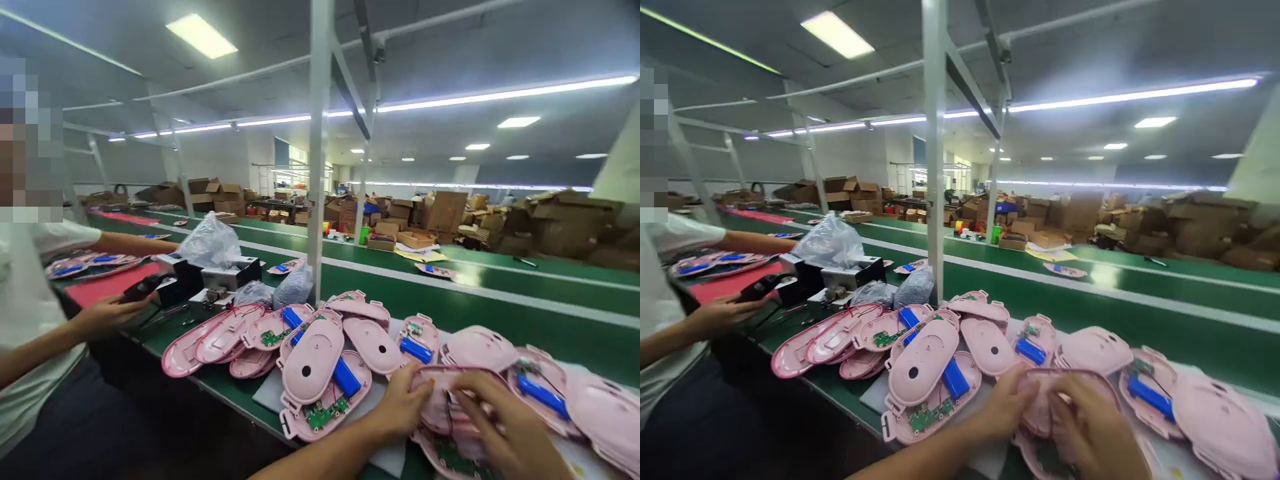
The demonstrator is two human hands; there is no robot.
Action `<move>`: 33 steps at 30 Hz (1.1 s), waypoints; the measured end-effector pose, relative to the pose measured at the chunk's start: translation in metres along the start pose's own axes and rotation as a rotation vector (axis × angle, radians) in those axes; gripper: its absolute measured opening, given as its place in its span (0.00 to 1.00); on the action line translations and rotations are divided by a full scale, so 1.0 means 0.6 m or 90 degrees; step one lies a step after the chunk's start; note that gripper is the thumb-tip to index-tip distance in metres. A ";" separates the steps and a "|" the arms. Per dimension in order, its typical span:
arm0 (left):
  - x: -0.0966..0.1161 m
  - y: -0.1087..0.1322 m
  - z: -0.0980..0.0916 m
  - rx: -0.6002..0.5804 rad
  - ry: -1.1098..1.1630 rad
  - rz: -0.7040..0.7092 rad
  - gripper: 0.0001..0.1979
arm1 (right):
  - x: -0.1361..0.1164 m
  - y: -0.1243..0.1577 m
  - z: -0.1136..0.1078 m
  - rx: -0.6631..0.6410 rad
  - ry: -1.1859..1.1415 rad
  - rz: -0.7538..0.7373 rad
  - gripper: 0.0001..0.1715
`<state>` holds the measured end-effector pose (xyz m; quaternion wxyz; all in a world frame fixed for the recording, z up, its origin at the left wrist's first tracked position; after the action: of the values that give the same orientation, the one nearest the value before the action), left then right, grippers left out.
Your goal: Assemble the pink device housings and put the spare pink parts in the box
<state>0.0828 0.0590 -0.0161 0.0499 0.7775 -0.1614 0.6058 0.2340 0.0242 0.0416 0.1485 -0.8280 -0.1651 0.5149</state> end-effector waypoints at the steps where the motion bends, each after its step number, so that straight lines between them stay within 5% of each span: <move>1: -0.007 -0.004 -0.005 0.016 0.010 -0.006 0.24 | -0.025 -0.002 0.038 -0.081 0.018 -0.038 0.09; 2: -0.013 -0.009 -0.011 0.040 0.018 -0.016 0.26 | -0.044 -0.005 0.070 -0.150 0.035 -0.072 0.12; 5: -0.022 -0.032 -0.021 0.077 0.074 -0.027 0.26 | -0.059 -0.025 0.097 -0.189 0.119 -0.103 0.13; 12: 0.002 -0.046 -0.006 0.019 0.149 0.006 0.21 | -0.051 -0.006 0.065 -0.167 0.133 -0.042 0.10; 17: -0.014 -0.037 -0.006 0.055 0.233 -0.054 0.18 | -0.049 -0.013 0.070 -0.117 0.166 -0.003 0.12; 26: 0.009 -0.022 0.013 -0.029 0.368 -0.069 0.17 | -0.038 -0.027 0.077 -0.057 0.357 0.076 0.09; 30: 0.014 -0.017 0.014 -0.045 0.369 -0.062 0.17 | -0.014 -0.032 0.049 -0.024 0.304 0.165 0.15; 33: 0.010 -0.019 0.015 -0.046 0.361 -0.060 0.15 | -0.017 -0.030 0.051 -0.097 0.166 0.138 0.13</move>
<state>0.0957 0.0659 -0.0115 0.1488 0.5816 -0.1263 0.7897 0.2001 0.0383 0.0445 0.0493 -0.9096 -0.0926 0.4021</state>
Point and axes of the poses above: each hand's wrist, its own y-axis away from the middle knuckle, its own z-axis out of the palm, x = y × z, the point moved 9 cm from there along -y, towards the middle knuckle, and after that the axes turned 14 degrees about -y, right-handed, at the moved point
